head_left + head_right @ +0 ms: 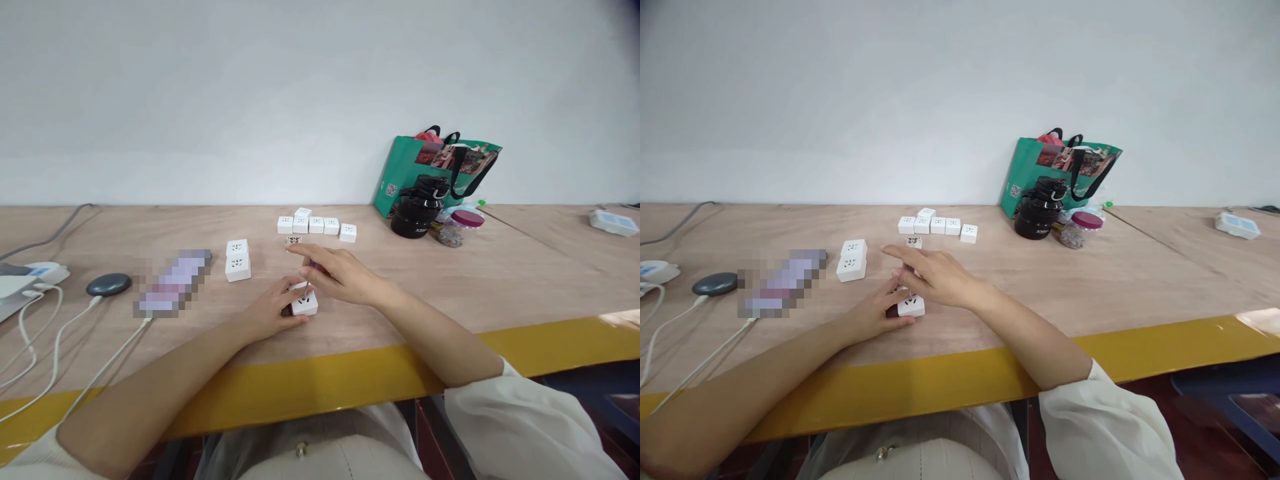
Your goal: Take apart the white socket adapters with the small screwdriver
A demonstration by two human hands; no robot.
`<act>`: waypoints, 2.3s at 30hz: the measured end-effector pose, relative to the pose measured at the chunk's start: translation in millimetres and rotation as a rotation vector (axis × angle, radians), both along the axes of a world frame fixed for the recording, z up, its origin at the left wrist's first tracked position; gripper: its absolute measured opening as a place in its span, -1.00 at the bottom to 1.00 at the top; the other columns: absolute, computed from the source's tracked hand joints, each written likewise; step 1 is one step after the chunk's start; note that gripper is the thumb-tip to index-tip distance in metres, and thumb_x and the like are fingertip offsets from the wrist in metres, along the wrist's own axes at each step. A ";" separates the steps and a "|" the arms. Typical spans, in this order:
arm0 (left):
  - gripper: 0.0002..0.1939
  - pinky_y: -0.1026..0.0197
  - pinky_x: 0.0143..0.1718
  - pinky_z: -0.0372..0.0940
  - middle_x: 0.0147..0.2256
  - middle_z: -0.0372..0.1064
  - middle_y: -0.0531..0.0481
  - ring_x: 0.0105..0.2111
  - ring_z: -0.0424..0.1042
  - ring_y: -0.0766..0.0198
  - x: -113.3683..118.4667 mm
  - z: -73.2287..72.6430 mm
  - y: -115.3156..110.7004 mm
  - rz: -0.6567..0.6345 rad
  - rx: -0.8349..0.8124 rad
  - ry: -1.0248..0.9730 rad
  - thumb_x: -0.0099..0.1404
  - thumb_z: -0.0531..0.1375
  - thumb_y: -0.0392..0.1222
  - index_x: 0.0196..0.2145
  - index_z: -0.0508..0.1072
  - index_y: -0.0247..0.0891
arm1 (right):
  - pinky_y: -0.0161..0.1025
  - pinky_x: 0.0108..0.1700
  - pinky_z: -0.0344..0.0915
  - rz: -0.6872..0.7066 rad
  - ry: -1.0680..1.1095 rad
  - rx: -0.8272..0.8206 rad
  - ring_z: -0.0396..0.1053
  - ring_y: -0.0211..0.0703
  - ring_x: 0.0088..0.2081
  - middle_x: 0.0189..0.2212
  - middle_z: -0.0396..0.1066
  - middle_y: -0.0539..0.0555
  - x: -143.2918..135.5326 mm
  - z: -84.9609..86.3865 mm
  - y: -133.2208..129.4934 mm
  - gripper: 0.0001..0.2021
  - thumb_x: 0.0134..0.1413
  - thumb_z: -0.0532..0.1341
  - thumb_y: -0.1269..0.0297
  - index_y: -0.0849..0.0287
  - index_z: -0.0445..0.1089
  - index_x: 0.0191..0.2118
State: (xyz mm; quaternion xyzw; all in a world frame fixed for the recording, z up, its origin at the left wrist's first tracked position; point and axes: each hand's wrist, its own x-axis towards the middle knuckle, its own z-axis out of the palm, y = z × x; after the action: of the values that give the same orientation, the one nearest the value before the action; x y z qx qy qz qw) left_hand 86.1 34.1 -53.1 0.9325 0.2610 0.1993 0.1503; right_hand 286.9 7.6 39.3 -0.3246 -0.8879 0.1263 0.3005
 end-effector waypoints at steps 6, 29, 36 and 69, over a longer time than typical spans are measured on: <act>-0.47 -0.04 0.07 0.15 0.08 0.02 -0.11 0.08 0.13 0.04 0.3 0.1 -0.1 -0.009 0.002 -0.011 0.25 0.17 -0.10 0.15 0.13 -0.02 | -0.28 -0.29 0.24 -0.070 -0.025 0.000 0.31 -0.28 -0.42 -0.36 0.42 0.03 1.2 -1.6 0.8 -0.63 0.21 -0.06 0.31 0.16 0.15 0.12; -0.54 0.06 -0.09 0.23 0.08 0.13 -0.12 -0.07 0.30 0.06 -22.4 43.4 -11.1 0.135 0.029 0.348 0.20 0.14 -0.14 0.07 0.23 -0.14 | -0.17 -0.17 0.23 -0.433 -0.068 0.033 0.31 -0.12 -0.18 -0.15 0.32 0.12 14.5 -42.5 51.3 -0.69 0.08 -0.06 0.45 0.16 0.31 -0.11; -0.59 0.06 -0.16 0.25 -0.04 0.26 -0.14 -0.04 0.26 0.00 -43.3 51.3 -12.5 0.310 0.135 0.515 0.13 0.16 -0.29 -0.03 0.28 -0.21 | -0.16 -0.26 0.27 -0.594 -0.345 -0.033 0.35 -0.04 -0.22 -0.04 0.21 0.22 -4.3 -79.5 80.6 -0.61 0.19 -0.05 0.23 0.15 0.15 0.12; -0.52 0.04 0.06 0.13 0.08 0.21 -0.12 0.06 0.20 0.09 4.1 11.2 -4.0 0.237 0.019 0.189 0.31 0.07 -0.05 0.15 0.14 -0.22 | -0.09 -0.08 0.30 -0.648 -0.244 0.015 0.31 0.00 -0.03 0.12 0.16 0.17 31.0 -80.0 69.5 -0.57 0.18 -0.04 0.17 0.11 0.13 0.16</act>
State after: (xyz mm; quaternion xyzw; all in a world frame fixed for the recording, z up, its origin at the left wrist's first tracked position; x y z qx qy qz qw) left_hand 90.2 30.1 -41.9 0.9112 0.3804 0.1294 0.0915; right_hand 317.9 77.1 -40.7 -0.6002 -0.7690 -0.0220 0.2190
